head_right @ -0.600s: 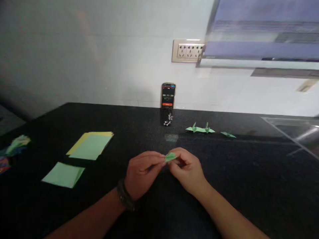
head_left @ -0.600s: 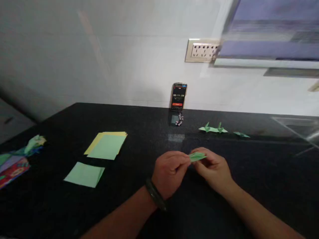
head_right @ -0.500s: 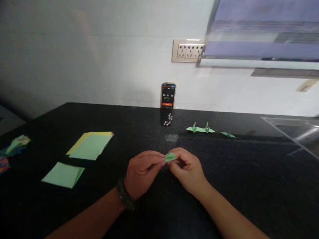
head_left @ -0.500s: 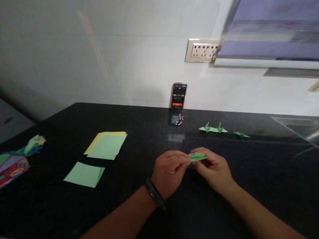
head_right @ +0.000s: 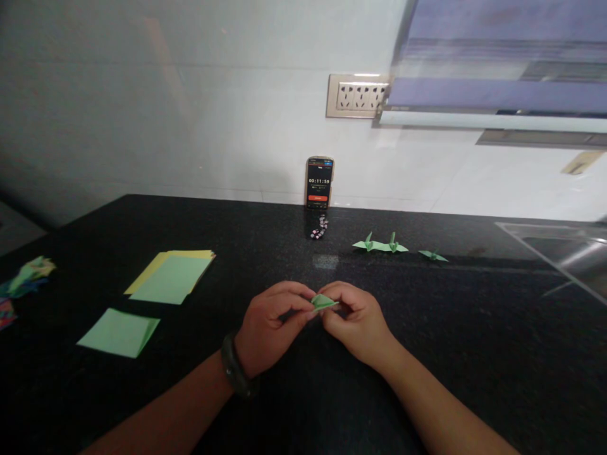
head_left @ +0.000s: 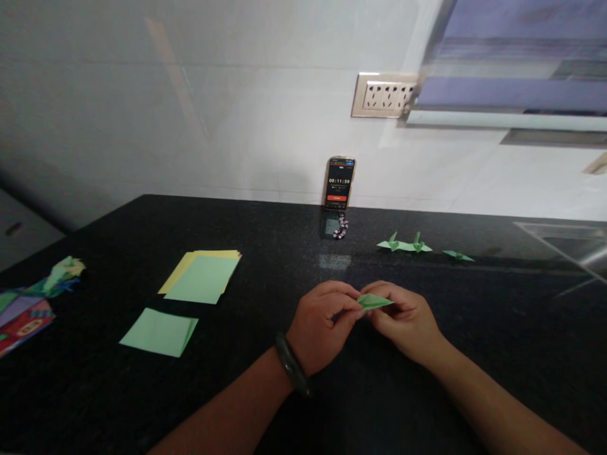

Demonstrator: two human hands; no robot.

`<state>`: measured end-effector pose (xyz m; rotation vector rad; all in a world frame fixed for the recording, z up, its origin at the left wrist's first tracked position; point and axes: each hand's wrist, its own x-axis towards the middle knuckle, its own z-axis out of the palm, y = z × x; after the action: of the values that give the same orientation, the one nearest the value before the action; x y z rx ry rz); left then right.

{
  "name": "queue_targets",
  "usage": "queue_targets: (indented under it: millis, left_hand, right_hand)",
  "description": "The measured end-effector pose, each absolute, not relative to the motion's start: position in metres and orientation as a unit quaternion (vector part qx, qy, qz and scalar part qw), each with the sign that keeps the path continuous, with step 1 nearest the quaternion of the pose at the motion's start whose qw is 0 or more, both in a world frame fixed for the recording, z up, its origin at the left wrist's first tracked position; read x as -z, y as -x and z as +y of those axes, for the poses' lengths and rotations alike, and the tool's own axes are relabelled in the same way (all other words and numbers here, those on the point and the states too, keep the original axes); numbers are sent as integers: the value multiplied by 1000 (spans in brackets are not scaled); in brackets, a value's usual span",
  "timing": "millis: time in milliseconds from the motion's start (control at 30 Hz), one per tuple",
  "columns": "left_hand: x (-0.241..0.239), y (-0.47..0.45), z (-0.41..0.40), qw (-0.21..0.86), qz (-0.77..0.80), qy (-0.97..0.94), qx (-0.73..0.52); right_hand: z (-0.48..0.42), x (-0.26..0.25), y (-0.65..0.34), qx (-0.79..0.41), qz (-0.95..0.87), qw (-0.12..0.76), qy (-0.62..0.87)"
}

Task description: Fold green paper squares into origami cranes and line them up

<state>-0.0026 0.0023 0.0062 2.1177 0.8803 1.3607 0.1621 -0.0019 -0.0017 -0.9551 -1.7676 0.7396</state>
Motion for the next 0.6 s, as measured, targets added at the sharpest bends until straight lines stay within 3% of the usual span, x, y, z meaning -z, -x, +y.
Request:
queue_targets:
  millis: [433, 600]
  left_hand:
    - [-3, 4, 1, 225, 335, -755, -518]
    - [1, 4, 2, 346, 391, -683, -511]
  right_hand:
    - [-4, 2, -155, -390, -658, 474, 436]
    - [-6, 3, -153, -434, -625, 478, 439]
